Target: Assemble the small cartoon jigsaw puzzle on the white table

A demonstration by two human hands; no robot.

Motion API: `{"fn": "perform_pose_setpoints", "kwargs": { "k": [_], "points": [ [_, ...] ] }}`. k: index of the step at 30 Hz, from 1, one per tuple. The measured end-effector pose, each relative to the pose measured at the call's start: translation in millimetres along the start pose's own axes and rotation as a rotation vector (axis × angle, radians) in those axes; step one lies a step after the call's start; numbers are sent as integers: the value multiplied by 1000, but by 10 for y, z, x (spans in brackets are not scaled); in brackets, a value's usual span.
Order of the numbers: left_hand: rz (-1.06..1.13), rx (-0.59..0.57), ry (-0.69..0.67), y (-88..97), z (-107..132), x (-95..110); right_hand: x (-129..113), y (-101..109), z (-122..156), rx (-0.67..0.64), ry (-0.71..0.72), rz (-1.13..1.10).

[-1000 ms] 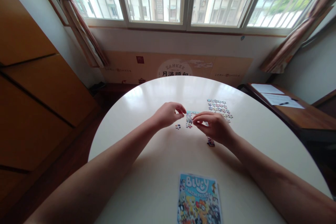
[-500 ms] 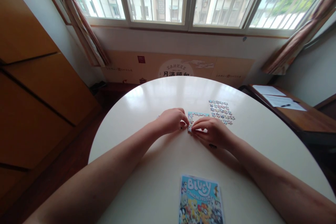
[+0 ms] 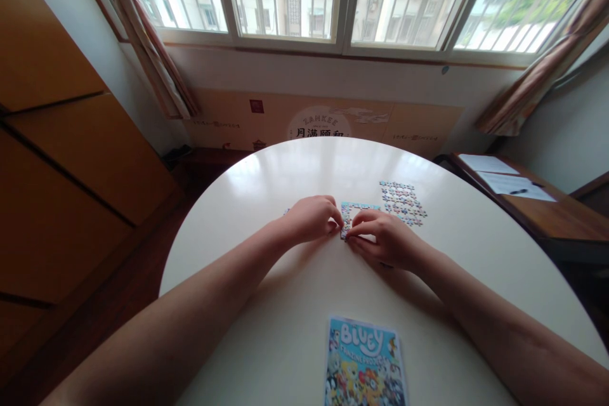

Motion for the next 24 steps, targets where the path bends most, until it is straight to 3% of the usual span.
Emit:
{"fn": "perform_pose_setpoints", "kwargs": {
  "k": [6, 13, 24],
  "points": [
    [-10, 6, 2, 11, 14, 27, -21, 9, -2, -6, -16, -23],
    [-6, 22, -11, 2, 27, 54, 36, 224, 78, 296, -72, -36],
    [-27, 62, 52, -48, -13, 64, 88, 114, 57, 206, -127, 45]
  ]
}}
Point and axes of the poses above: each hand's wrist, its own z-axis away from the middle knuckle, its own y-axis out of the back of the hand, x = y × z, the point moved 5 cm from there along -z, towards the middle knuckle, and after that the axes turned 14 degrees about -x, right-handed, at the moved point
